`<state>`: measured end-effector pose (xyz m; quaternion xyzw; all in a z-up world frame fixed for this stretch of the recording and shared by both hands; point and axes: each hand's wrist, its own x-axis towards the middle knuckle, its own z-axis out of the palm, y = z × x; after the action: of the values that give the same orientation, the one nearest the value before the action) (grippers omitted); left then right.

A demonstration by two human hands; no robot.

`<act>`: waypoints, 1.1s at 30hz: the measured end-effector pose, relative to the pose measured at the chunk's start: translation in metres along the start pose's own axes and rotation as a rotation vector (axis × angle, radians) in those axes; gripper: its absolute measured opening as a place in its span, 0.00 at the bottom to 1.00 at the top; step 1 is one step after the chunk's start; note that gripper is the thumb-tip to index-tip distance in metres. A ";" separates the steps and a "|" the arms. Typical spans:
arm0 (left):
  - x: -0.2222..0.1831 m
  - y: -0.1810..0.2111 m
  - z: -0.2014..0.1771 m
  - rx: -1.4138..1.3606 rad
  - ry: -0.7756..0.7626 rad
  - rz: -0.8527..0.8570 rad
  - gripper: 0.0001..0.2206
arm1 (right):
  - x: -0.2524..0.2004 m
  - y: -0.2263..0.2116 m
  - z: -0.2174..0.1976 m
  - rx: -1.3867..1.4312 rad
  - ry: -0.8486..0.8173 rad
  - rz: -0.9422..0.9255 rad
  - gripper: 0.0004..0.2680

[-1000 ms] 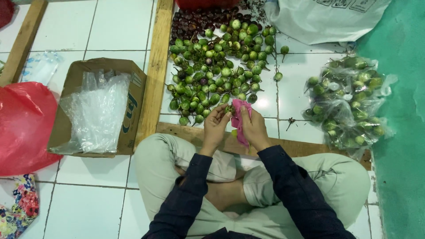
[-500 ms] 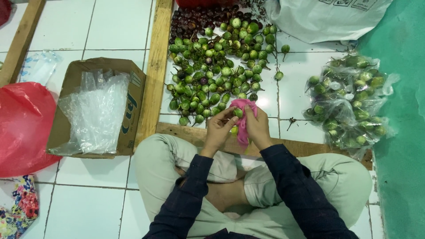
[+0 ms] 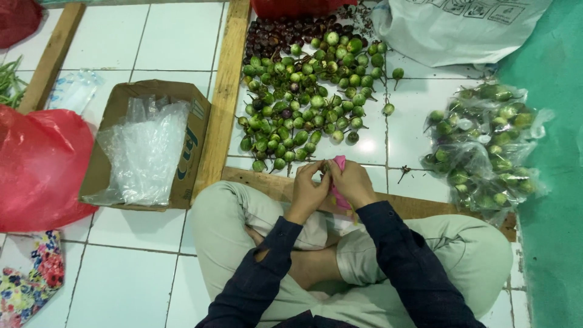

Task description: Package small green fruits into plastic bags by wiping them with a cloth and placing them inside.

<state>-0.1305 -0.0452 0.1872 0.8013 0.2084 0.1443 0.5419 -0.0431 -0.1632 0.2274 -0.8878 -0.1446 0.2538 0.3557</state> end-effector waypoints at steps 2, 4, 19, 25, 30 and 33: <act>0.000 -0.012 -0.002 0.115 -0.071 -0.118 0.15 | 0.003 0.001 -0.008 -0.010 -0.034 -0.014 0.15; -0.002 -0.008 -0.008 0.228 -0.147 -0.234 0.18 | 0.007 0.006 -0.014 -0.020 -0.063 -0.024 0.13; -0.019 0.025 -0.014 0.630 -0.357 -0.297 0.17 | 0.033 0.022 -0.029 0.385 0.019 0.149 0.15; -0.018 0.029 -0.014 0.652 -0.372 -0.286 0.18 | 0.054 0.046 -0.015 0.535 0.144 0.157 0.10; -0.016 0.041 -0.016 0.645 -0.403 -0.292 0.19 | 0.047 0.034 -0.020 0.621 0.205 0.076 0.06; -0.017 0.028 -0.014 0.624 -0.420 -0.309 0.21 | 0.052 0.043 -0.015 0.618 0.207 0.064 0.05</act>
<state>-0.1466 -0.0516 0.2177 0.8987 0.2449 -0.1755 0.3187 0.0117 -0.1797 0.1882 -0.7631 0.0042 0.2051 0.6128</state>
